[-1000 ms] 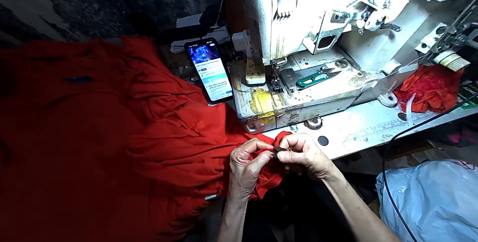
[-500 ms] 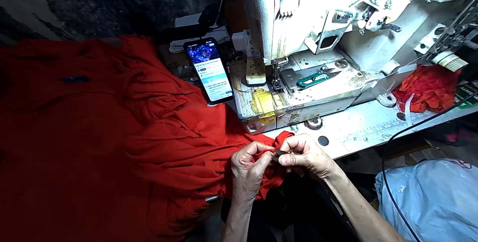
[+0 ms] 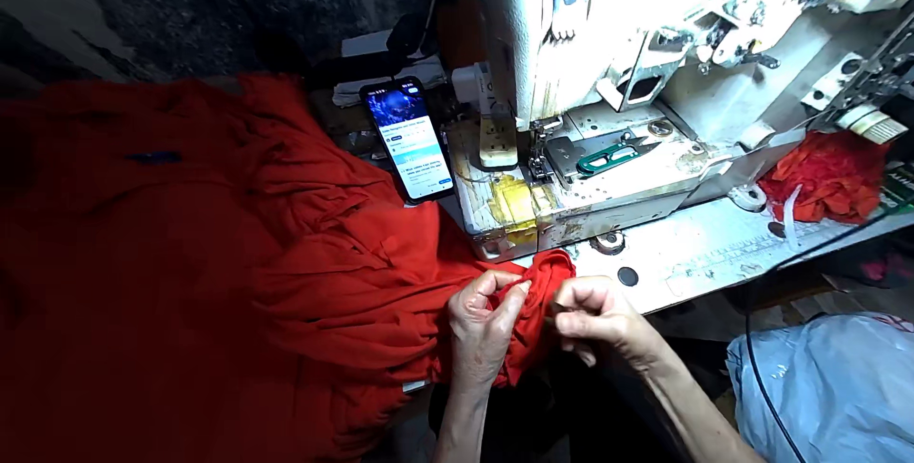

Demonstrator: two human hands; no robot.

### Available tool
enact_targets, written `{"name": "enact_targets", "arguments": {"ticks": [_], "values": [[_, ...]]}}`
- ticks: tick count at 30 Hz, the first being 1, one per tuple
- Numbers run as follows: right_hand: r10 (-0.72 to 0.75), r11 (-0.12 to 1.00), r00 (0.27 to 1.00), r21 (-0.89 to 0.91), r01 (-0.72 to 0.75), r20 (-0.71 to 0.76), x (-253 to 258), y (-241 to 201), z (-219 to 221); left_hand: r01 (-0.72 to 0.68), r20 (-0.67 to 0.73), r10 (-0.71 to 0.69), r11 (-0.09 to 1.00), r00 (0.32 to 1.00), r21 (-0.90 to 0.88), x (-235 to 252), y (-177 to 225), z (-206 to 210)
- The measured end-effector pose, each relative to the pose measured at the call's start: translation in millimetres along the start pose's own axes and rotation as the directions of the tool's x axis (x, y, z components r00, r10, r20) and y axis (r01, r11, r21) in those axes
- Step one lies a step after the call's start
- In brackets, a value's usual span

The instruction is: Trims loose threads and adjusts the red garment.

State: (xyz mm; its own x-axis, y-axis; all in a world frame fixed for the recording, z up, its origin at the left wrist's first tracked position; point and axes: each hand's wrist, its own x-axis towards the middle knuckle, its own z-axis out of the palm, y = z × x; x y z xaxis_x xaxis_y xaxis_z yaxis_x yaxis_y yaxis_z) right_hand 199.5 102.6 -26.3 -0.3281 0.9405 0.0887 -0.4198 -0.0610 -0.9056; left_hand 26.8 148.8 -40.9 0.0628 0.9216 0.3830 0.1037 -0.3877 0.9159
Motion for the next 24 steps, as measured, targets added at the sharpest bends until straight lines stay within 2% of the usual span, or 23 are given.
{"name": "enact_targets", "arguments": {"ticks": [2, 4, 6, 8, 9, 10, 12, 13, 15, 18, 21, 23, 24], "values": [[-0.007, 1.000, 0.999, -0.011, 0.007, -0.037, -2.6, -3.8, -7.4, 0.023, 0.036, -0.022, 0.999, 0.999, -0.039, 0.1, 1.1, -2.2], [-0.068, 0.993, 0.990, -0.109, 0.055, -0.124, -7.4, -6.0, -8.6, 0.058, 0.080, -0.049, 0.992, 0.996, -0.111, 1.3, 3.0, -4.8], [-0.294, 0.926, 0.915, -0.318, 0.202, -0.276, -8.8, -3.2, -3.0, 0.083, 0.111, -0.063, 0.980, 0.992, -0.181, 3.6, 3.4, -10.3], [-0.587, 0.724, 0.759, -0.602, 0.337, -0.281, -5.2, -0.4, 1.1, 0.091, 0.144, -0.058, 0.969, 0.988, -0.228, 3.4, 1.3, -15.2], [-0.667, 0.613, 0.714, -0.701, 0.363, -0.213, -1.4, -3.2, 1.7, 0.082, 0.163, -0.044, 0.970, 0.986, -0.229, 3.7, -0.1, -16.7], [-0.693, 0.528, 0.709, -0.762, 0.375, -0.131, 3.3, -7.9, 2.3, 0.067, 0.184, -0.027, 0.975, 0.982, -0.214, 4.1, -1.3, -18.0], [-0.608, 0.474, 0.794, -0.808, 0.350, -0.013, 12.2, -14.8, 1.8, 0.046, 0.206, -0.007, 0.982, 0.979, -0.185, 4.9, -2.5, -18.6], [-0.544, 0.485, 0.839, -0.817, 0.311, -0.004, 16.0, -14.4, 0.3, 0.040, 0.208, -0.003, 0.984, 0.978, -0.175, 4.9, -2.2, -18.2], [-0.477, 0.539, 0.877, -0.804, 0.250, -0.047, 21.6, -8.3, -3.1, 0.017, 0.190, 0.008, 0.991, 0.982, -0.131, 4.8, -1.7, -17.3], [-0.483, 0.592, 0.871, -0.765, 0.252, -0.087, 23.9, -3.4, -3.7, -0.027, 0.140, 0.034, 0.998, 0.990, -0.050, 4.6, -2.3, -14.0], [-0.547, 0.521, 0.835, -0.803, 0.290, -0.054, 20.5, -1.7, 0.0, -0.021, 0.141, 0.027, 0.999, 0.990, -0.046, 4.9, -0.4, -10.2], [-0.547, 0.504, 0.835, -0.821, 0.268, -0.063, 17.5, -1.0, 0.4, 0.020, 0.116, -0.008, 0.994, 0.993, -0.104, 3.8, 1.0, -10.2], [-0.523, 0.541, 0.846, -0.808, 0.236, -0.103, 16.3, -1.5, 0.7, 0.048, 0.105, -0.031, 0.986, 0.994, -0.162, 2.6, 1.5, -11.3]]}}
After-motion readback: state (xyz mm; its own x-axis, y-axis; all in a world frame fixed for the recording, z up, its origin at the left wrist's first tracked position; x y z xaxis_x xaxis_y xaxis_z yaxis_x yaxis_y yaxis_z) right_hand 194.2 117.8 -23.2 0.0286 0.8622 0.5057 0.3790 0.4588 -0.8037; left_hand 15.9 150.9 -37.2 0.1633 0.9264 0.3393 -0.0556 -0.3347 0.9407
